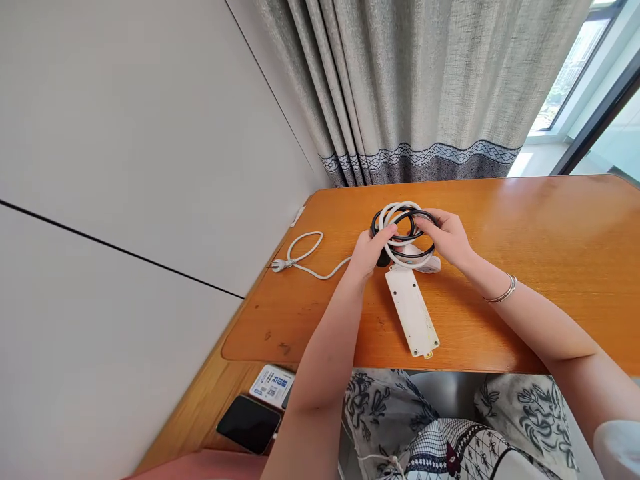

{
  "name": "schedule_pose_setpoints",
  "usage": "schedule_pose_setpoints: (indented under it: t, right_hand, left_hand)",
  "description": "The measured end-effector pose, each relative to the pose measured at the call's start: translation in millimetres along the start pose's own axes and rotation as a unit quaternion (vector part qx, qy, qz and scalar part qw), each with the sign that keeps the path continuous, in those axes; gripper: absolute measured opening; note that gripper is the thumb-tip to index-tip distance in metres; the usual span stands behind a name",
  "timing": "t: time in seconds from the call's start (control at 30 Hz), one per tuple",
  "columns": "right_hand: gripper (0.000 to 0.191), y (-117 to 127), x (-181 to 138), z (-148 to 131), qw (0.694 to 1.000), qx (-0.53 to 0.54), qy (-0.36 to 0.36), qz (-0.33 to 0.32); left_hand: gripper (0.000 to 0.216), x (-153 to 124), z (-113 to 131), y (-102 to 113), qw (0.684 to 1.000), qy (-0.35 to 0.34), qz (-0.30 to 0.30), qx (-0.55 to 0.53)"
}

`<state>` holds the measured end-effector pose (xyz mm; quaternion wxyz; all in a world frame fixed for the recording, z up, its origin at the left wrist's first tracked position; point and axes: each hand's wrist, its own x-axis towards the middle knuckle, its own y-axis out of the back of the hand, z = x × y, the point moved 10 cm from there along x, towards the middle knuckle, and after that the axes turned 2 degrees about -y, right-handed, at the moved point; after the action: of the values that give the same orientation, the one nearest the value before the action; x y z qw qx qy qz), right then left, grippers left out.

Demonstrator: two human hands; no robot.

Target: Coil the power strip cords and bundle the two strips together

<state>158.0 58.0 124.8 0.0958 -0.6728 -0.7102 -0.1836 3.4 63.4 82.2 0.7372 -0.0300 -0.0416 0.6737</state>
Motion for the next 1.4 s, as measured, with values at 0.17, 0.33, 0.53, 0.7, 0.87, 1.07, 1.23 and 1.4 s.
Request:
schedule_pose_setpoints:
  t: [0.17,0.33,0.53,0.7,0.87,1.07,1.23,1.4]
  right_hand:
    - [0.034,6,1,3,0.999,0.020,-0.010,0.043]
    - [0.038,12,-2,10,0.995,0.030,-0.054,0.081]
    - [0.030,18,-5,0,0.994,-0.016,-0.038,0.104]
    - [0.027,15,-7,4,0.994,-0.025,-0.048,0.099]
    - [0.023,11,-12,0,0.991,-0.093,-0.028,0.088]
    - [0.024,1,-16,2,0.991,-0.125,-0.011,0.055]
    - [0.025,0,-16,-7,0.984,-0.170,0.013,0.042]
    - [0.025,1,-15,-18,0.968,-0.243,0.056,0.037]
  left_hand:
    - [0.046,1,-3,-4,1.000,0.010,-0.016,0.006]
    - [0.048,2,2,5,0.997,-0.042,0.012,0.063]
    - [0.050,-15,46,41,0.896,-0.246,0.230,0.290]
    - [0.015,-37,63,-5,0.827,-0.401,0.139,0.369]
    - [0.023,-32,47,-24,0.831,-0.354,0.075,0.423]
    - [0.040,-19,24,-28,0.847,-0.309,0.010,0.432]
    - [0.037,-16,24,-27,0.858,-0.307,0.009,0.413]
    - [0.037,-15,24,-26,0.869,-0.298,0.016,0.395]
